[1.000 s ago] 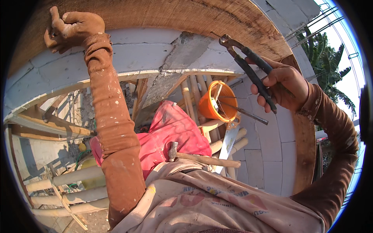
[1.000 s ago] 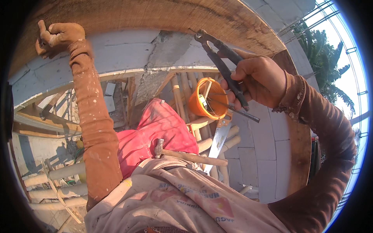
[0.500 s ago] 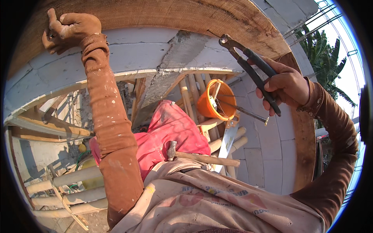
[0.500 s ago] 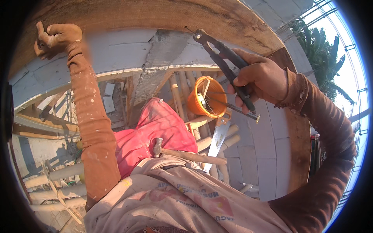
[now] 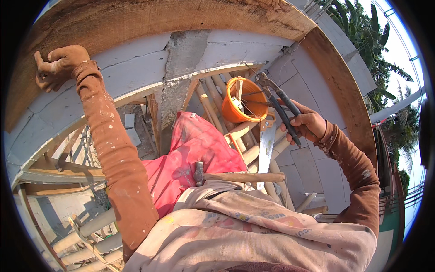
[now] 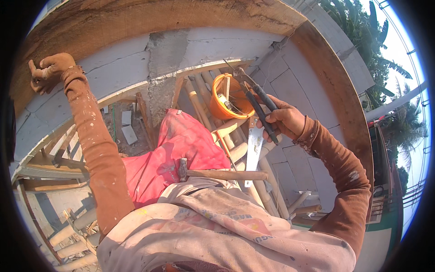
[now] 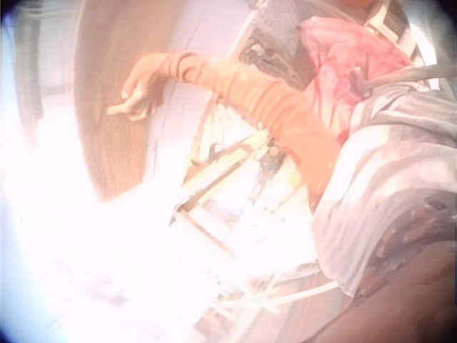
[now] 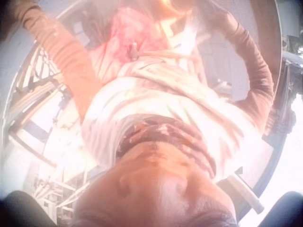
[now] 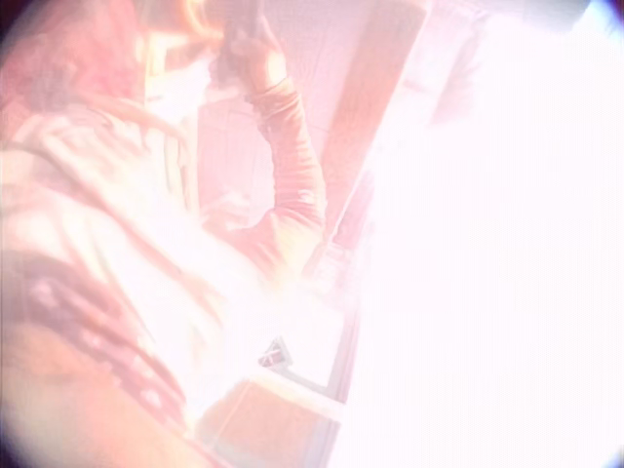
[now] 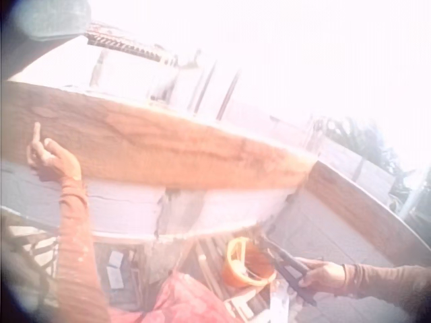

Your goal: The person installs wooden boards as formwork for a curved concrete structure, using a hammer to drive nails into the wood and pliers to pull out or adjust nails.

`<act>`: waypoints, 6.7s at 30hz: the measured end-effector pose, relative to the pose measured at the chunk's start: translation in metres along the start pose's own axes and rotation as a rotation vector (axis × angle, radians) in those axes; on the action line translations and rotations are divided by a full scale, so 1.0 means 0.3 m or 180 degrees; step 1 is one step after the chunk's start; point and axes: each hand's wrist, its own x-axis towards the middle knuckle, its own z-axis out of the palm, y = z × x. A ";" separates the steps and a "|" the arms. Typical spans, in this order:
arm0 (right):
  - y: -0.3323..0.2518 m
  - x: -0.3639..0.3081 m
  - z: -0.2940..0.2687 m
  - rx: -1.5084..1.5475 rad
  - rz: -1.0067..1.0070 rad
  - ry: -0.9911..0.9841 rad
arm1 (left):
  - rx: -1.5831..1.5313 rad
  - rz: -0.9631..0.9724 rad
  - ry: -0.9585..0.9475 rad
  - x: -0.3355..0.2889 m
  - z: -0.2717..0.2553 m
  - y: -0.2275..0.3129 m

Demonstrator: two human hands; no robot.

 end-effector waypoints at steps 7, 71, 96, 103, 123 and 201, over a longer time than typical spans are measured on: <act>0.433 0.393 -0.391 -0.0312 0.0367 0.1232 | 0.0147 -0.0236 -0.0167 -0.076 -0.013 0.020; -0.252 0.960 0.948 0.2105 -0.3354 0.0893 | -0.2390 -0.2859 -0.1115 0.572 -0.186 -0.531; -0.243 0.995 0.928 0.2847 -0.3234 0.0427 | -0.2955 -0.2848 -0.1288 0.542 -0.201 -0.561; -0.245 1.020 0.908 0.2866 -0.3239 0.0235 | -0.2839 -0.2682 -0.1392 0.551 -0.185 -0.533; -0.256 0.979 0.928 0.2789 -0.3021 0.0388 | -0.2734 -0.2853 -0.1109 0.556 -0.189 -0.519; -0.280 0.987 0.959 0.2788 -0.3244 0.0623 | -0.3081 -0.2985 0.0220 0.566 -0.132 -0.468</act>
